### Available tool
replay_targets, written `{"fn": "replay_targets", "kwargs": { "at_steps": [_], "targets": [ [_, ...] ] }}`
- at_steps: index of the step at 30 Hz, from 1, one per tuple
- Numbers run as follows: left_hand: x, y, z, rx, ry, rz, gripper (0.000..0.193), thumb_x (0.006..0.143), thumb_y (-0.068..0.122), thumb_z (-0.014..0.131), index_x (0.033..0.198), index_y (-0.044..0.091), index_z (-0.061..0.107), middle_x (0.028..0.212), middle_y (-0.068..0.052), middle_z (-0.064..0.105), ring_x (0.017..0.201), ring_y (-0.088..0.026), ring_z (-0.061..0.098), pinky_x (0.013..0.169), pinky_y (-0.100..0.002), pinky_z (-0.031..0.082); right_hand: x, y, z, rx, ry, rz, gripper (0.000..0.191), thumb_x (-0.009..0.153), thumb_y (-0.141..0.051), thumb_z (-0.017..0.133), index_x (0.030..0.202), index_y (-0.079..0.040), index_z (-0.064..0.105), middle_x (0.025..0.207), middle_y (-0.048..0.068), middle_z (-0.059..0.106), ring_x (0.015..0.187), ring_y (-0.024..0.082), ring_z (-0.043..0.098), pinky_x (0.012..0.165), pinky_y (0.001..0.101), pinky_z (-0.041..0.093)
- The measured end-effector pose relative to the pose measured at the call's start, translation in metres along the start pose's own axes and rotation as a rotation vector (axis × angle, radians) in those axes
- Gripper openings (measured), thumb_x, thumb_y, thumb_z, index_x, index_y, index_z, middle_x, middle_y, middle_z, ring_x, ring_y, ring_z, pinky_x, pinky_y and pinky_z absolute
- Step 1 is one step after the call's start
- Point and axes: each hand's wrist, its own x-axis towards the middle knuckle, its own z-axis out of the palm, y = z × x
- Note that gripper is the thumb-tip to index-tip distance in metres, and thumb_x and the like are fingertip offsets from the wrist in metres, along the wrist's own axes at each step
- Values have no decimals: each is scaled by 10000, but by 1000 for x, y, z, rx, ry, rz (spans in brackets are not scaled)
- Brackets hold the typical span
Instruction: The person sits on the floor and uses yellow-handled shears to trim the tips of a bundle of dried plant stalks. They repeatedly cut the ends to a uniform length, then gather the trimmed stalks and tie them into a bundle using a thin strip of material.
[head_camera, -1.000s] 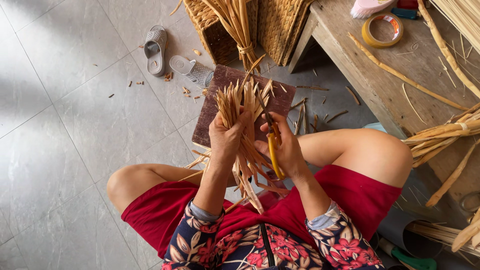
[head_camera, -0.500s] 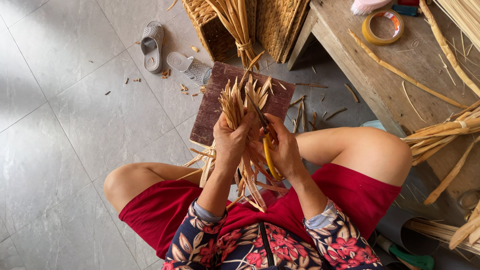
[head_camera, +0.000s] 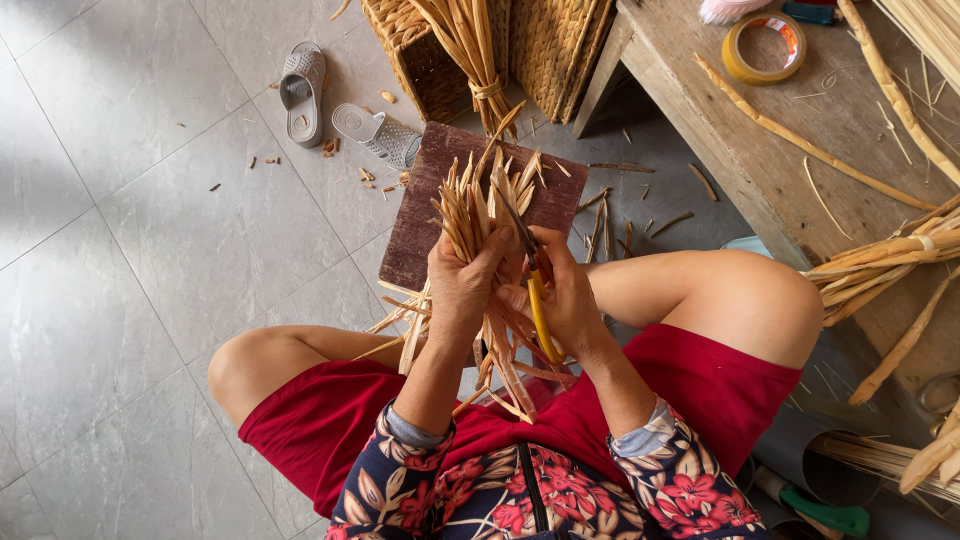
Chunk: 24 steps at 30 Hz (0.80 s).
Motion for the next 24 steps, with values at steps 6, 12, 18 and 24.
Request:
{"fn": "replay_targets", "kwargs": {
  "at_steps": [6, 12, 18, 24],
  "targets": [
    [0, 1, 1, 57, 39, -27, 106, 951, 90, 741, 1011, 22, 688, 830, -17, 718, 687, -62, 646, 605, -225, 543, 1, 1, 1, -42, 79, 35, 634, 819, -329, 868, 1339, -83, 603, 744, -8, 622, 662, 74, 535, 607, 250, 449],
    [-1, -1, -1, 24, 18, -32, 95, 968, 84, 742, 1019, 22, 690, 831, -28, 705, 681, -75, 640, 599, -231, 538, 2, 3, 1, 71, 79, -4, 588, 860, -343, 835, 1339, -75, 624, 791, -51, 629, 690, 28, 566, 608, 217, 484],
    [-7, 0, -1, 121, -46, -11, 124, 954, 92, 737, 1056, 32, 700, 893, -12, 738, 772, -66, 680, 664, -224, 565, 2, 6, -4, 40, 79, 12, 614, 845, -370, 835, 1327, -65, 609, 784, -58, 579, 692, 26, 527, 619, 202, 465],
    [-7, 7, 4, 108, -47, -30, 113, 954, 81, 745, 1046, 26, 710, 877, -31, 741, 748, -77, 681, 641, -230, 559, 0, 7, -2, 173, 105, 31, 617, 847, -415, 831, 1320, -69, 638, 815, -55, 647, 724, 25, 581, 636, 206, 488]
  ]
}}
